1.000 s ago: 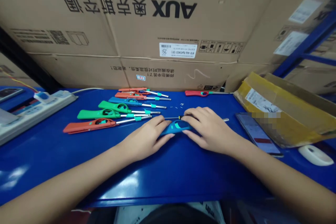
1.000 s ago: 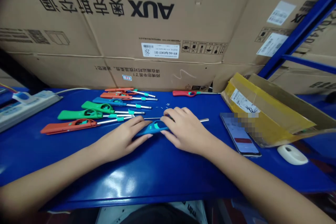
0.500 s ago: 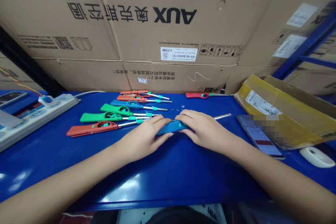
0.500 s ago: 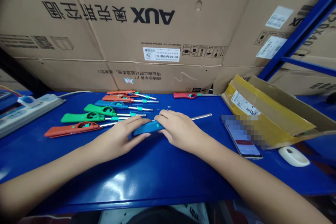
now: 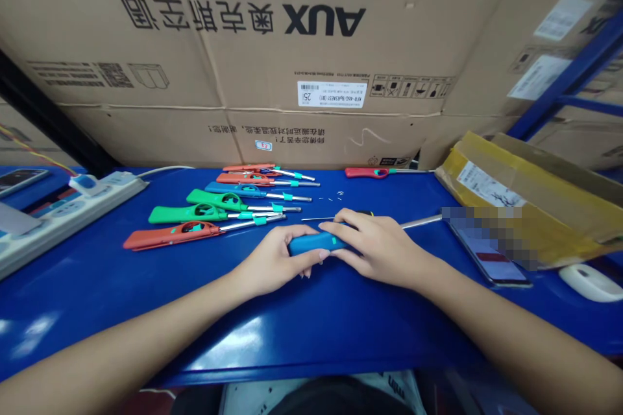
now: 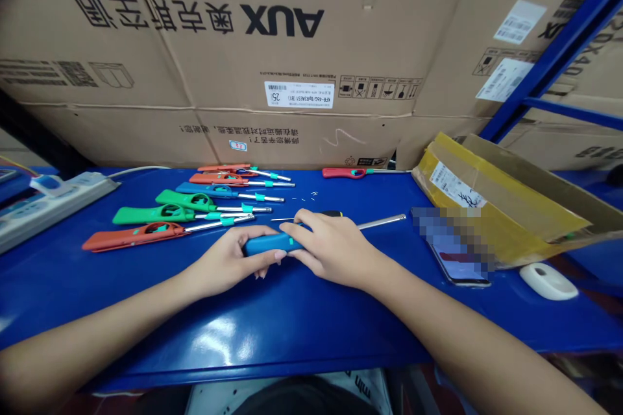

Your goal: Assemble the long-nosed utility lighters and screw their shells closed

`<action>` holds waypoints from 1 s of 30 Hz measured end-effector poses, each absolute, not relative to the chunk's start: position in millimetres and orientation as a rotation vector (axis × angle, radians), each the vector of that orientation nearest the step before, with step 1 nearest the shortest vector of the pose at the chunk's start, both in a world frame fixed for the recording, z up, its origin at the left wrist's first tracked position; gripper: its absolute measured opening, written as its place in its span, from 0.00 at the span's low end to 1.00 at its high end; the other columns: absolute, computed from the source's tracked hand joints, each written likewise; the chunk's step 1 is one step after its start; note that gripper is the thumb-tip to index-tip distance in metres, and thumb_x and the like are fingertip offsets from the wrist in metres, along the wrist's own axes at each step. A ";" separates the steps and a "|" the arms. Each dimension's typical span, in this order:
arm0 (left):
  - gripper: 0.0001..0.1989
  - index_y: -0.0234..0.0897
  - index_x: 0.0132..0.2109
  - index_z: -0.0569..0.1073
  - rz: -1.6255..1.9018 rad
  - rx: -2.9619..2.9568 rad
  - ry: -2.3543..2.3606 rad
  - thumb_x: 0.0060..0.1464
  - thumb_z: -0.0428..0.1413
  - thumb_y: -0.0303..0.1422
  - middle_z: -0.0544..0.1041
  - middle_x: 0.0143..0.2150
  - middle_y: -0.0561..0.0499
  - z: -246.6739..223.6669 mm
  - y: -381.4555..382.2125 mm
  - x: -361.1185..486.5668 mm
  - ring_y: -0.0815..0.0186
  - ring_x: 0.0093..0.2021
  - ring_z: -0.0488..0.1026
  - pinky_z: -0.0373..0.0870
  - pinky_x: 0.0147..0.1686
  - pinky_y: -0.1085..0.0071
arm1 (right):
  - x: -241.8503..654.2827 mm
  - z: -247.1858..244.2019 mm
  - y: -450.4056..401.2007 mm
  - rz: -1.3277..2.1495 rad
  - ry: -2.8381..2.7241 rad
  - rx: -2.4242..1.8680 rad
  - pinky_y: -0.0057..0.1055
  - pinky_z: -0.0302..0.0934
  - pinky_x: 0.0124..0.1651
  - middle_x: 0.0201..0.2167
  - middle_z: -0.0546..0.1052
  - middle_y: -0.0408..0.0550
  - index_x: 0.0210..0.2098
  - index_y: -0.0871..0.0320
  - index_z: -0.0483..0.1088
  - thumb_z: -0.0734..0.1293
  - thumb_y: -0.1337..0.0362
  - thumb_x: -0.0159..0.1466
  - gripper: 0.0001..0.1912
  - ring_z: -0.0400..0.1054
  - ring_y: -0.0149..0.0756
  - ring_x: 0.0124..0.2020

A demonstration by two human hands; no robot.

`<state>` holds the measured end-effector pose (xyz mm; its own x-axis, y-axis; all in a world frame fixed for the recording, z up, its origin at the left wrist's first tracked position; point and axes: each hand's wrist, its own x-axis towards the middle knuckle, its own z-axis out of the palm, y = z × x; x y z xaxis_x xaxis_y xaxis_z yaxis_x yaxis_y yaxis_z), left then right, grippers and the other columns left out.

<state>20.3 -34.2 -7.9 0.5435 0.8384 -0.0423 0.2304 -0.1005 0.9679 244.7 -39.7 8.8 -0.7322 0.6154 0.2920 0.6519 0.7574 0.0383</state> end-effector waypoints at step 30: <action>0.18 0.35 0.54 0.77 0.825 2.701 1.065 0.68 0.51 0.41 0.82 0.41 0.46 -14.1 -12.5 -2.5 0.59 0.41 0.79 0.75 0.44 0.64 | 284.0 39.6 9.8 0.072 -2.782 -1.139 0.40 0.66 0.50 0.46 0.78 0.53 0.49 0.56 0.72 0.57 0.52 0.74 0.18 0.73 0.45 0.47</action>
<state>-2.5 -12.5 -14.1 0.6030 0.6627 0.4441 0.5956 -0.7443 0.3020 284.0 9.8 39.6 -0.7052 0.7010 0.1059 0.6947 0.7131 -0.0945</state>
